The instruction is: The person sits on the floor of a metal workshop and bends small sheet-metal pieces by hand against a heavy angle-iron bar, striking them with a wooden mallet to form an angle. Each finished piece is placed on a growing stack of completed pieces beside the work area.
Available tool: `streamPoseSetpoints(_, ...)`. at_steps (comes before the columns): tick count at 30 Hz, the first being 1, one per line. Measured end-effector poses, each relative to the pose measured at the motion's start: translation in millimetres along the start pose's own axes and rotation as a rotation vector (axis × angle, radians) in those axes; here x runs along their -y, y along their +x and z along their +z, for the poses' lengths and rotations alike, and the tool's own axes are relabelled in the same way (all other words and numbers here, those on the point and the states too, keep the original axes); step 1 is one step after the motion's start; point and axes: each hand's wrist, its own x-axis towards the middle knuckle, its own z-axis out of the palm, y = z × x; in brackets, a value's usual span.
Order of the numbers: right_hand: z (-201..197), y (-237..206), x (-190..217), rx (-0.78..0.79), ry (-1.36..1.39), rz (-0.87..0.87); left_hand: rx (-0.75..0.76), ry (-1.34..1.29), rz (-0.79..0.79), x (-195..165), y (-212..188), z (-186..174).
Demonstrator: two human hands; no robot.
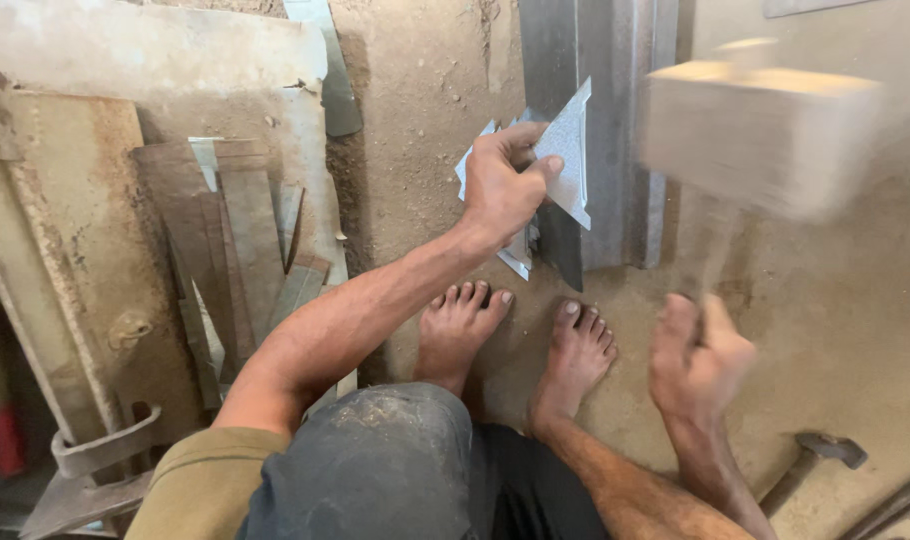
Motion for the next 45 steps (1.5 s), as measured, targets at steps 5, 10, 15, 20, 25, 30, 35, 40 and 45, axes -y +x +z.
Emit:
streamPoseSetpoints(5, 7.4, 5.5, -13.2, 0.000, -0.067, -0.174, -0.037, 0.067, -0.006, 3.4, 2.1, 1.3)
streamPoseSetpoints(10, -3.6, 14.8, -73.6, -0.027, -0.023, 0.112, 0.053, -0.009, -0.022, 6.5, -7.8, -8.7)
streamPoseSetpoints(15, -9.3, -11.3, -152.4, -0.035, -0.060, 0.339, 0.064, 0.882, 0.483, -0.2, -49.1, -61.4)
streamPoseSetpoints(20, 8.0, -20.4, -205.0, -0.174, -0.182, 0.112, 0.166, 1.087, 0.577, -14.9, -28.2, -100.2)
streamPoseSetpoints(25, 11.6, -14.0, -211.4, -0.215, -0.295, 0.085, 0.759, 1.458, 1.176, -4.2, 7.9, -60.0)
streamPoseSetpoints(30, 10.2, -14.1, -201.7, -0.179, -0.018, 0.311, 1.083, 1.773, 1.064, -1.8, 19.5, -41.3)
streamPoseSetpoints(35, 11.2, -11.4, -195.5, -0.224, -0.169, 0.153, 0.998, 1.820, 1.104, 3.0, 17.3, -42.5)
streamPoseSetpoints(40, 12.1, -9.5, -187.5, -0.230, -0.326, 0.199, 0.933, 1.765, 1.068, 15.3, 11.9, -49.8)
streamPoseSetpoints(45, 8.2, -5.3, -169.8, -0.303, -0.287, 0.192, 1.106, 2.060, 1.013, 3.6, 12.9, -50.6)
